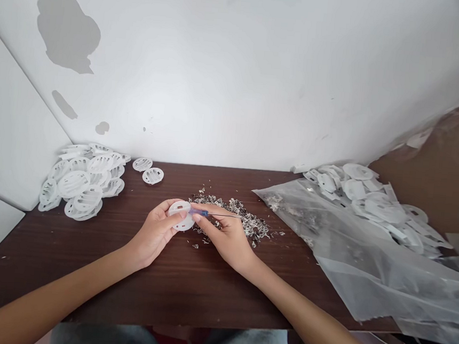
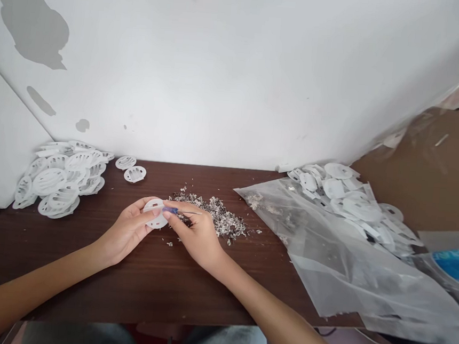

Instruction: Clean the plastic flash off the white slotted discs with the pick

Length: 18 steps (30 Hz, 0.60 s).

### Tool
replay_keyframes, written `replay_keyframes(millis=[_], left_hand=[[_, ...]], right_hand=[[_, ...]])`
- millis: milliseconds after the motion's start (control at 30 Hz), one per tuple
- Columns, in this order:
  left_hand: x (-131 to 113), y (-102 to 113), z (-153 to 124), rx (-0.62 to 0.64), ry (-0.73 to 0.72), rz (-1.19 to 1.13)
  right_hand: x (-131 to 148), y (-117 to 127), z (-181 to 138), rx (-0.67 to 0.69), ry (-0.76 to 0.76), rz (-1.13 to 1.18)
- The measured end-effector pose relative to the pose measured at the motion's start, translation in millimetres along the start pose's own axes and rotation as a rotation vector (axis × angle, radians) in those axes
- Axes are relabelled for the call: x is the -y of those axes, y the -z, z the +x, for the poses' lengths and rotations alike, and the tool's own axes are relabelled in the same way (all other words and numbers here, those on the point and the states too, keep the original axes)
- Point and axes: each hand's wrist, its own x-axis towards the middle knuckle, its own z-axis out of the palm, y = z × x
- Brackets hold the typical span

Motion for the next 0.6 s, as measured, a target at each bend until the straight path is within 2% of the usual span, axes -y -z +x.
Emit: replay_keyframes(millis=[200,367,467,600], left_hand=[[3.4,1.7,-1.4,-0.004,-0.019,0.016],[4.2,1.4,-3.6,0.012,-0.032,0.015],[4.6,1.5,-4.0,0.020,-0.044,0.016],[4.9,1.3,-3.6,-0.004,-0.052,0.037]], right_hand=[[-0.6,0.2,-0.9,-0.031,0.122,-0.096],[-2.1,2.8,-2.2,0.030,0.212,-0.217],[-3.8,4.2,-2.4,0.064,0.225,-0.252],[-7.8,4.4,-1.1,0.034,0.216,-0.243]])
